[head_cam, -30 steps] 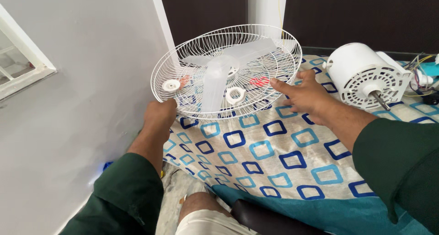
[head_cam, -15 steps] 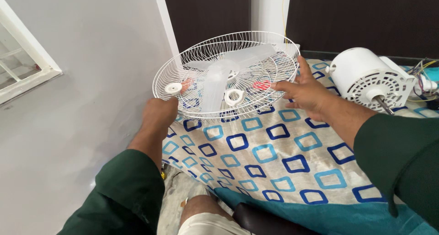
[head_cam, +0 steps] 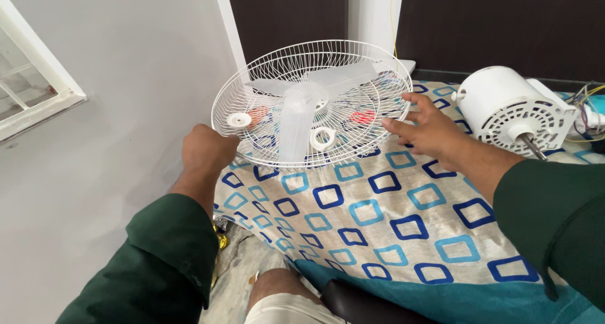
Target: The person removes the front grille, fan blades, and rear grille of a table fan, then uses a screwdriver to loosen and remove the motor housing from the fan stand. The components are placed on a patterned cloth on a table.
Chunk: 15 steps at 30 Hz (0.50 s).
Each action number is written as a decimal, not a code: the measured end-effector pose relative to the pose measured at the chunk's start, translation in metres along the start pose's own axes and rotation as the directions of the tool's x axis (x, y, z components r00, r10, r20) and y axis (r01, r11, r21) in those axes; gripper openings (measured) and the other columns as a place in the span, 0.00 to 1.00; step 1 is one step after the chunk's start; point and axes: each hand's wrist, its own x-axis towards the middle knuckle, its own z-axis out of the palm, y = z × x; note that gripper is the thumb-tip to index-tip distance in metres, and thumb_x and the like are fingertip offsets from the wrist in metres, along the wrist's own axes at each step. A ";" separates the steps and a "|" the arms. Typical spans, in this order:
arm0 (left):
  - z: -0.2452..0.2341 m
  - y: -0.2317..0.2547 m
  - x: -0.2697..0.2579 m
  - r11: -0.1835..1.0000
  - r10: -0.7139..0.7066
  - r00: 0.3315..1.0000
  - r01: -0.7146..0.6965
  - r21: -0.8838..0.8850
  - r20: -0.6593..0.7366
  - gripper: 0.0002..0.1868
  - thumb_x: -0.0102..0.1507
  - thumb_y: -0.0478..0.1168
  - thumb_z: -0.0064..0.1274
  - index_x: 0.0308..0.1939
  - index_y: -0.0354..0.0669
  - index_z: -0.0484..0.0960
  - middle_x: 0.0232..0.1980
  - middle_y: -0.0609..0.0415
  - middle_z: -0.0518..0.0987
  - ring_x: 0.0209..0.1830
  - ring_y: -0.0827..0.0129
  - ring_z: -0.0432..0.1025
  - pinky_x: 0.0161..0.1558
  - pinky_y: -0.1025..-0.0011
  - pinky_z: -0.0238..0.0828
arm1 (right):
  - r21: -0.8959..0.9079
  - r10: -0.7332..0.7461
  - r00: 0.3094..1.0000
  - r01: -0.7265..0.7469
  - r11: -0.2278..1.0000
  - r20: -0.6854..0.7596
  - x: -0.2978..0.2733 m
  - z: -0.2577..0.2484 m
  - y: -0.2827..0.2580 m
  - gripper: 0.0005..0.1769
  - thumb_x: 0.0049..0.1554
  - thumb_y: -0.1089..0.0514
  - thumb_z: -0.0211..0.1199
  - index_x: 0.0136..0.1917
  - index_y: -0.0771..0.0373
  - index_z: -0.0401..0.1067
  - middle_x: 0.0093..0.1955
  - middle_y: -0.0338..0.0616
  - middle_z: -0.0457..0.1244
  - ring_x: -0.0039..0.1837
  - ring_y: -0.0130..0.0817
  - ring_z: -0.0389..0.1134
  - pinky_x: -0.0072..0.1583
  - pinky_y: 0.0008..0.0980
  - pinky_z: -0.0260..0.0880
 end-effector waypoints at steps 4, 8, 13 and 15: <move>0.000 0.004 -0.003 0.992 -0.079 0.993 0.086 -0.090 0.084 0.25 0.57 0.46 0.63 0.53 0.31 0.82 0.51 0.37 0.83 0.50 0.50 0.80 0.50 0.59 0.77 | -0.207 -0.026 1.000 0.024 0.978 -0.005 0.002 -0.002 0.003 0.51 0.55 0.34 0.59 0.83 0.46 0.41 0.81 0.57 0.48 0.74 0.51 0.62 0.64 0.52 0.75; 0.001 0.005 -0.007 0.989 -0.066 0.995 0.075 -0.125 0.075 0.23 0.58 0.45 0.61 0.52 0.31 0.82 0.51 0.35 0.83 0.50 0.48 0.80 0.50 0.59 0.76 | -0.208 -0.006 0.999 0.015 0.978 0.045 0.001 -0.007 0.009 0.53 0.57 0.34 0.57 0.85 0.41 0.32 0.81 0.54 0.50 0.78 0.50 0.55 0.70 0.57 0.64; 0.004 0.003 -0.018 0.959 -0.107 0.993 0.118 -0.256 0.059 0.30 0.60 0.48 0.60 0.60 0.31 0.75 0.56 0.35 0.80 0.55 0.47 0.77 0.53 0.56 0.75 | -0.126 -0.033 0.994 0.046 0.991 0.103 -0.011 -0.012 0.023 0.56 0.56 0.40 0.62 0.85 0.44 0.32 0.78 0.53 0.57 0.78 0.48 0.57 0.72 0.54 0.60; 0.006 0.007 -0.022 0.959 -0.103 0.995 0.095 -0.267 -0.015 0.34 0.59 0.48 0.62 0.64 0.34 0.71 0.60 0.36 0.76 0.59 0.47 0.74 0.58 0.56 0.72 | -0.195 -0.037 0.992 0.061 0.979 0.123 -0.019 -0.016 0.029 0.53 0.56 0.41 0.66 0.83 0.50 0.41 0.77 0.52 0.56 0.76 0.46 0.61 0.71 0.47 0.66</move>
